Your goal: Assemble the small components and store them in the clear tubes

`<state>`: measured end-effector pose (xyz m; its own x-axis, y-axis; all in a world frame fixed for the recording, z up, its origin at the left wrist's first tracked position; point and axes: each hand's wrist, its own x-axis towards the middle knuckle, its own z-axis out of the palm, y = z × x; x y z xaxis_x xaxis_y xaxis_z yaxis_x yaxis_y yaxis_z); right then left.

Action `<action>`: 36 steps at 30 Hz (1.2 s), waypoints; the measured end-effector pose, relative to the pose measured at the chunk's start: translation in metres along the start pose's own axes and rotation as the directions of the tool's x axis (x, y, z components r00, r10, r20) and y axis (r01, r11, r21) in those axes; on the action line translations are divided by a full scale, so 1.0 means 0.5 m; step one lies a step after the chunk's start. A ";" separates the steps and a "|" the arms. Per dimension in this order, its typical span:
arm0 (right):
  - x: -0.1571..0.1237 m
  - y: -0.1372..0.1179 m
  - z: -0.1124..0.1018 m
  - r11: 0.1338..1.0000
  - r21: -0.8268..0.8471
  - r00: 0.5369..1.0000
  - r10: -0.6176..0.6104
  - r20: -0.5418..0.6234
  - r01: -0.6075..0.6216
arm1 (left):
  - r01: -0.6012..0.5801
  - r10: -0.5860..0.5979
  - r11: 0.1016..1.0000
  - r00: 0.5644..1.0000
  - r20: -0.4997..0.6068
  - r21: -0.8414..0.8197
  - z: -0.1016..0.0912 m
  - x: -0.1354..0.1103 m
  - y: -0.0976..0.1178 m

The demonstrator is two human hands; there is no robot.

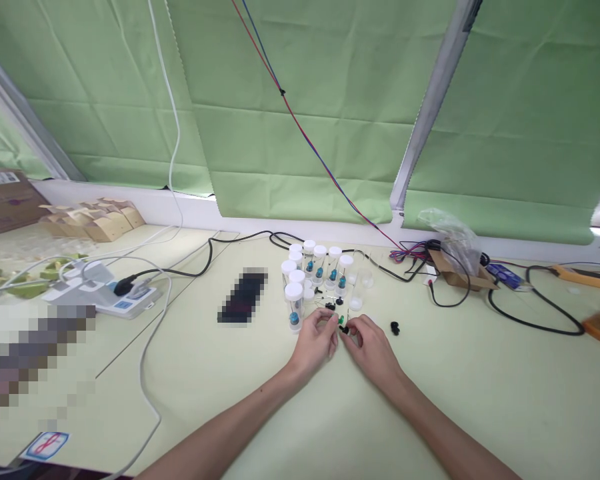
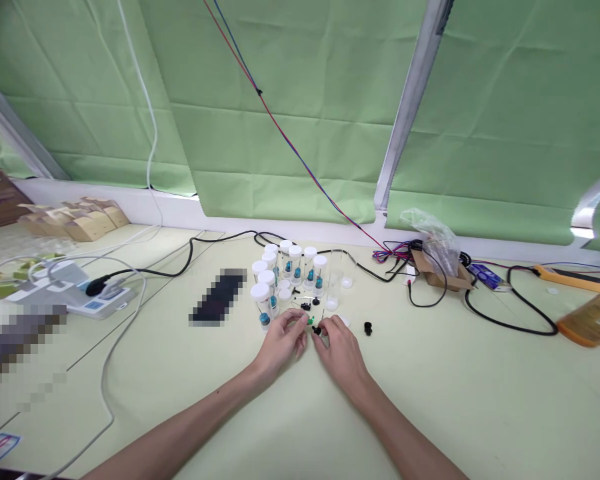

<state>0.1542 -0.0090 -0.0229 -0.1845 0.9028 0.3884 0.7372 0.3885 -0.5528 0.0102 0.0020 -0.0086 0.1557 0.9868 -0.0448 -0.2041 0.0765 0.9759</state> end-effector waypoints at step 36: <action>-0.006 -0.003 -0.023 0.907 0.421 0.987 0.095 -0.129 -0.032 | 0.091 -0.066 0.960 0.993 0.101 -0.266 -0.011 -0.001 0.009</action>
<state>0.1611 -0.0142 -0.0148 -0.0276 0.9043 0.4261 0.4007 0.4005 -0.8241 0.0039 0.0025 -0.0054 0.2654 0.9602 -0.0874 -0.4389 0.2011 0.8757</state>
